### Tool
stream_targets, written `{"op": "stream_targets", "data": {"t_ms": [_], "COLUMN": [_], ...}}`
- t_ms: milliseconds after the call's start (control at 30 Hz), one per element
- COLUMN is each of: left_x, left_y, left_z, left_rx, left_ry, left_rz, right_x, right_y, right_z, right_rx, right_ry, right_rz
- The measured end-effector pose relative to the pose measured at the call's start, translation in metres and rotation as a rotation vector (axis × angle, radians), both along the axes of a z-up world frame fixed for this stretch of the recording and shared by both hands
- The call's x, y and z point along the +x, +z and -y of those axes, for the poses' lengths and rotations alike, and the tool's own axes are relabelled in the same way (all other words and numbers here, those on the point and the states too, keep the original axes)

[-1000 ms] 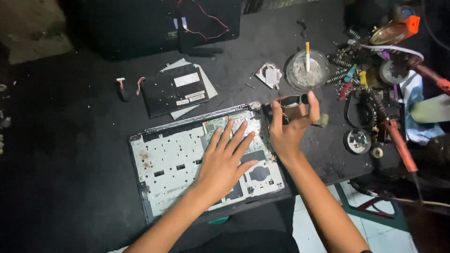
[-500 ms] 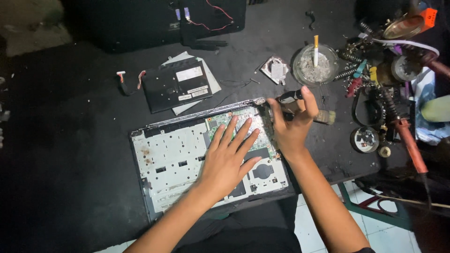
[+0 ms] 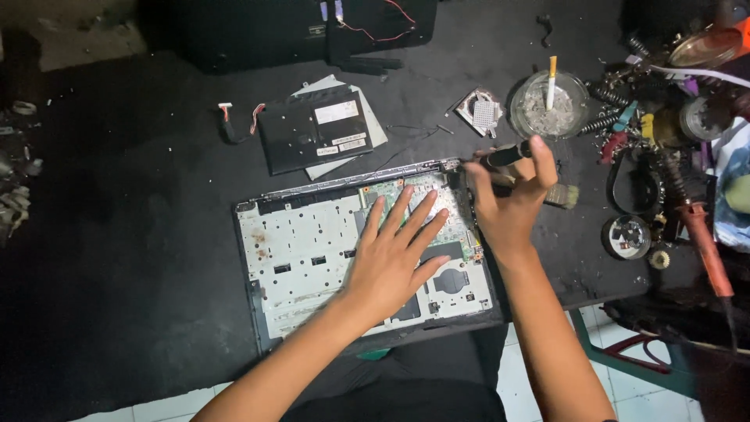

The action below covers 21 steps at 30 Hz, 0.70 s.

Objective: Disassembling a laptop by removing screws and internal components using a screwdriver on a repair bench.

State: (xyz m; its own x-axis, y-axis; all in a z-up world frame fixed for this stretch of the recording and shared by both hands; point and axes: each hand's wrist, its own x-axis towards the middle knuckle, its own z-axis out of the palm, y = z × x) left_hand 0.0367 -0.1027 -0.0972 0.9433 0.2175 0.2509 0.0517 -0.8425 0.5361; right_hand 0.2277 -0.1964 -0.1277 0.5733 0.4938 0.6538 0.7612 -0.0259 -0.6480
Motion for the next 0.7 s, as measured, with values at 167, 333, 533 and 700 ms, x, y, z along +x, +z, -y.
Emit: {"op": "stream_targets", "data": {"t_ms": [167, 333, 533, 700], "left_x": [0.0, 0.0, 0.0, -0.001], "left_y": [0.003, 0.001, 0.002, 0.005], "left_z": [-0.002, -0.002, -0.003, -0.003], "left_rx": [-0.009, -0.002, -0.001, 0.005], "left_ry": [-0.013, -0.007, -0.012, -0.025], "left_rz": [0.001, 0.014, 0.004, -0.002], "right_x": [0.008, 0.003, -0.001, 0.006], "right_y": [-0.001, 0.0, 0.012, -0.013], "right_z": [0.006, 0.005, -0.003, 0.004], "right_rx": [-0.009, -0.031, 0.015, 0.027], "right_ry": [0.025, 0.032, 0.209, 0.123], "right_rz": [0.062, 0.022, -0.049, -0.002]}}
